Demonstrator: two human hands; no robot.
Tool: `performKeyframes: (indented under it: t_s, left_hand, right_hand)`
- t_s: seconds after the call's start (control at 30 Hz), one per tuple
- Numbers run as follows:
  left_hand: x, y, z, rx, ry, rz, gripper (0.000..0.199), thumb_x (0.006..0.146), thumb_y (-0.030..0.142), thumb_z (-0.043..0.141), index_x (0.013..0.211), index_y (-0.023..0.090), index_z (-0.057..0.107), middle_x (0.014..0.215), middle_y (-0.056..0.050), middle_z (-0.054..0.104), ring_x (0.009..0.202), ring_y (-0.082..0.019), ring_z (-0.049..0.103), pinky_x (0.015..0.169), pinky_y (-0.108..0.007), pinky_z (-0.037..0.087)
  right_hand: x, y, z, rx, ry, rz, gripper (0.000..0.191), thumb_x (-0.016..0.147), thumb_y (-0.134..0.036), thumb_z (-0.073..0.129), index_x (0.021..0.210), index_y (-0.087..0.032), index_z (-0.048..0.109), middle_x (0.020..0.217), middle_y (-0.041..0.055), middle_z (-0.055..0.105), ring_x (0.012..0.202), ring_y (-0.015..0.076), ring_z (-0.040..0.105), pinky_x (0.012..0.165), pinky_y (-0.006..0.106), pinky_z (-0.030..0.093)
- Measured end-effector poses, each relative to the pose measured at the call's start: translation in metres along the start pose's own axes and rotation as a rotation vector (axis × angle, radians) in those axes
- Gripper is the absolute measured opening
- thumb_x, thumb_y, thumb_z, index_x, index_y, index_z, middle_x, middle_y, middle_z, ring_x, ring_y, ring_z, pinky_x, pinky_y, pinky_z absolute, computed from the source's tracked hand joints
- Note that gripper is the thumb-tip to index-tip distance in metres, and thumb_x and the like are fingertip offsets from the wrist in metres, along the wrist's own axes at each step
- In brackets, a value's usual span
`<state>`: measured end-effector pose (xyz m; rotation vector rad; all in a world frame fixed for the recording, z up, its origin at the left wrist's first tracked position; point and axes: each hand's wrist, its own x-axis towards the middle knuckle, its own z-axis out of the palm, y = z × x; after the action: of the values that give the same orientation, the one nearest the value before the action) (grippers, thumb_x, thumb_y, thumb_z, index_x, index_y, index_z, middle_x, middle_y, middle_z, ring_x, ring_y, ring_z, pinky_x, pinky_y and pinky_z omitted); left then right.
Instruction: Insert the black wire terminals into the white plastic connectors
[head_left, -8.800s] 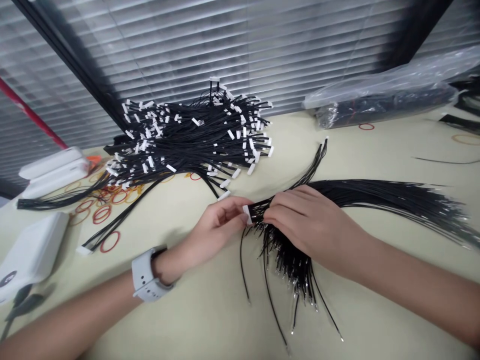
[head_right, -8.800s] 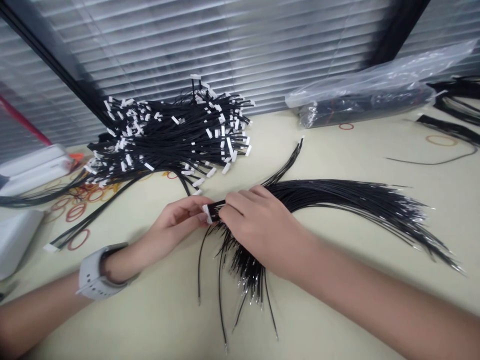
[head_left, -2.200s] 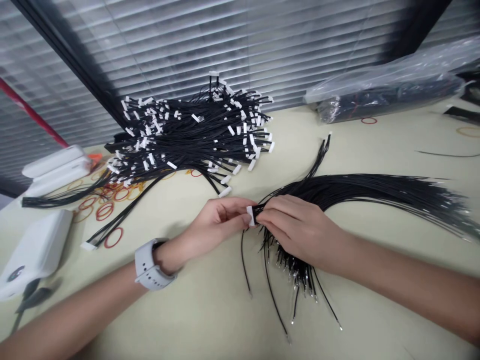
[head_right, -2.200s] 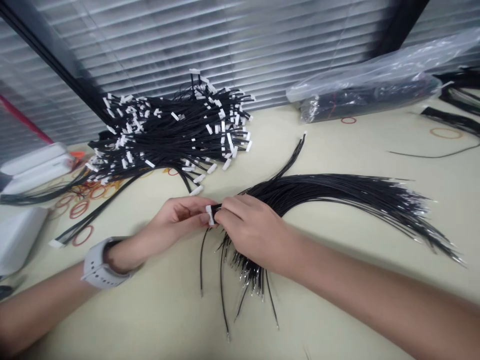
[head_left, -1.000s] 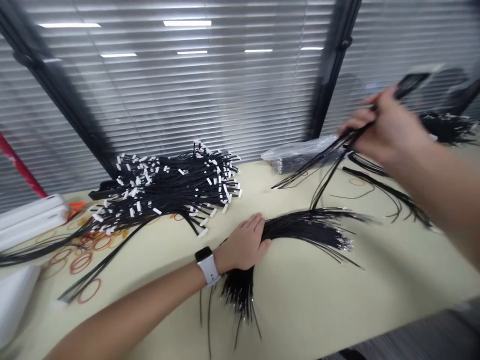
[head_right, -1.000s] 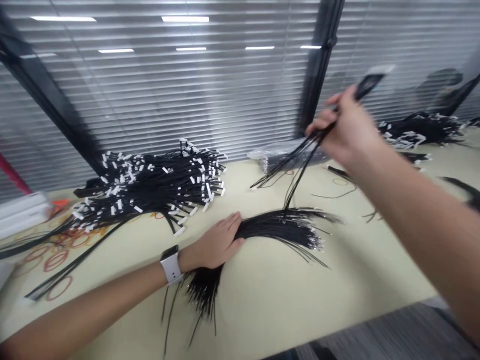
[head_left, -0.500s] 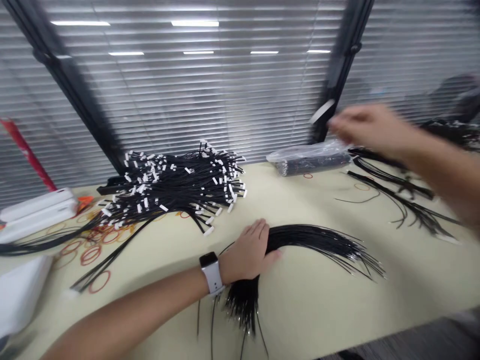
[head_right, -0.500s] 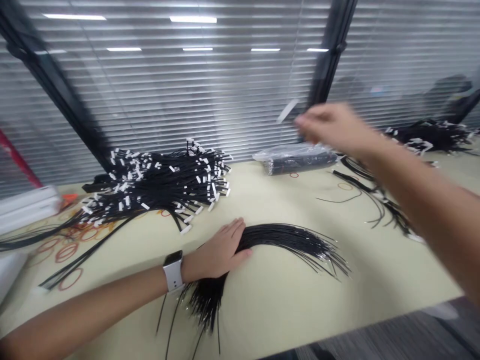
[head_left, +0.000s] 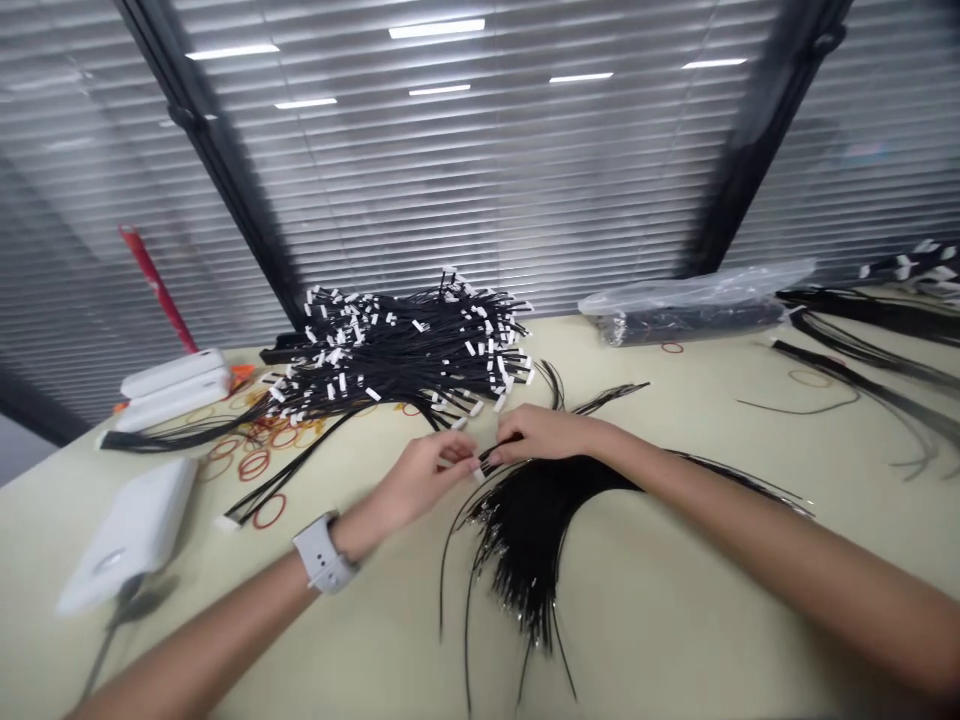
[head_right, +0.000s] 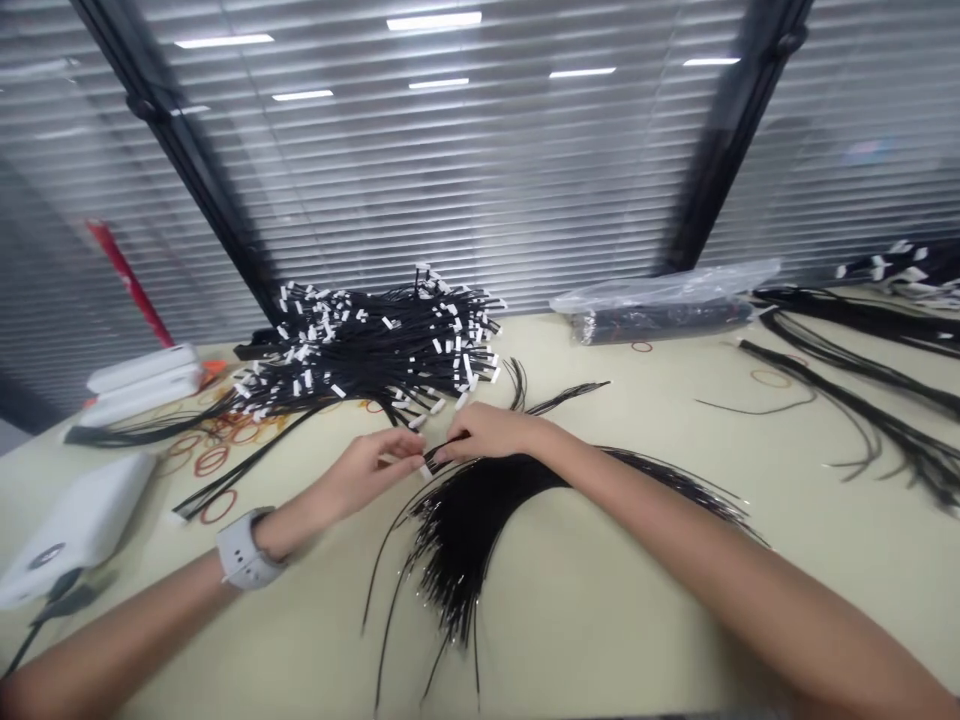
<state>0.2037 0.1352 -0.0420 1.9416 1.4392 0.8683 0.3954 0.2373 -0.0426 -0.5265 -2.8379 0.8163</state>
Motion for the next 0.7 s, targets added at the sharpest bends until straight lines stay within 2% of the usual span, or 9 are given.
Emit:
performKeyframes:
  t_s: [0.1,0.17,0.27,0.33,0.4,0.47,0.57,0.7]
  left_hand:
    - [-0.006,-0.007,0.008,-0.063,-0.042,-0.034,0.018,0.078,0.031,0.060,0.090,0.017,0.061,0.078,-0.002,0.064,0.070,-0.016,0.060,0.064,-0.030,0.052]
    - [-0.008,-0.007,0.010,-0.085,-0.016,-0.057,0.019,0.077,0.028,0.061,0.093,0.017,0.061,0.077,-0.001,0.063,0.071,-0.015,0.059,0.066,-0.030,0.051]
    - [-0.010,-0.006,0.007,-0.108,0.014,-0.105,0.018,0.077,0.026,0.059,0.093,0.016,0.061,0.074,-0.001,0.061,0.071,-0.015,0.058,0.066,-0.031,0.050]
    - [-0.013,-0.006,0.003,-0.130,0.018,-0.141,0.018,0.077,0.026,0.059,0.092,0.015,0.061,0.075,-0.002,0.062,0.071,-0.015,0.058,0.065,-0.030,0.049]
    - [-0.015,-0.005,0.001,-0.149,0.027,-0.171,0.018,0.078,0.027,0.058,0.091,0.015,0.060,0.076,-0.002,0.062,0.071,-0.015,0.058,0.066,-0.030,0.048]
    - [-0.017,-0.004,-0.001,-0.170,0.043,-0.203,0.018,0.078,0.027,0.058,0.091,0.015,0.059,0.076,-0.002,0.062,0.071,-0.015,0.057,0.067,-0.030,0.047]
    - [-0.018,-0.005,-0.002,-0.242,0.026,-0.271,0.018,0.078,0.026,0.058,0.092,0.015,0.059,0.078,-0.003,0.063,0.075,-0.016,0.058,0.072,-0.033,0.046]
    - [-0.018,-0.010,0.000,-0.303,0.020,-0.284,0.017,0.081,0.028,0.055,0.092,0.015,0.058,0.080,-0.003,0.062,0.079,-0.017,0.056,0.075,-0.032,0.044]
  right_hand:
    - [0.001,-0.006,0.005,-0.032,0.060,-0.002,0.036,0.085,-0.043,0.049,0.064,-0.015,0.060,0.067,0.0004,0.054,0.062,0.0106,0.050,0.058,0.025,0.039]
    - [-0.002,-0.015,0.005,-0.059,0.125,0.007,0.027,0.084,-0.038,0.052,0.074,-0.015,0.062,0.079,0.0034,0.057,0.073,0.0139,0.053,0.065,0.028,0.041]
    - [-0.014,-0.038,0.002,-0.089,0.206,0.026,0.014,0.086,-0.023,0.050,0.090,-0.016,0.062,0.094,0.0072,0.057,0.088,0.0177,0.053,0.074,0.033,0.040]
    - [-0.026,-0.055,0.003,-0.072,0.135,-0.006,0.011,0.084,-0.019,0.053,0.080,-0.018,0.064,0.083,0.0022,0.059,0.080,0.0144,0.055,0.072,0.029,0.041]
    - [-0.038,-0.070,0.008,-0.032,-0.008,-0.052,0.008,0.078,-0.017,0.062,0.072,-0.022,0.065,0.073,-0.0038,0.060,0.070,0.0100,0.056,0.067,0.023,0.042]
    - [-0.048,-0.078,0.016,-0.060,-0.093,-0.014,0.008,0.076,-0.015,0.064,0.072,-0.022,0.064,0.075,-0.0038,0.059,0.074,0.0108,0.056,0.065,0.023,0.043]
    - [-0.058,-0.076,0.032,-0.127,-0.070,0.023,0.009,0.079,-0.014,0.060,0.077,-0.022,0.061,0.079,-0.0021,0.057,0.080,0.0137,0.053,0.066,0.026,0.043]
    - [-0.063,-0.061,0.046,-0.149,0.026,-0.037,0.014,0.082,-0.009,0.052,0.076,-0.022,0.055,0.081,-0.0011,0.055,0.078,0.0141,0.050,0.067,0.028,0.042]
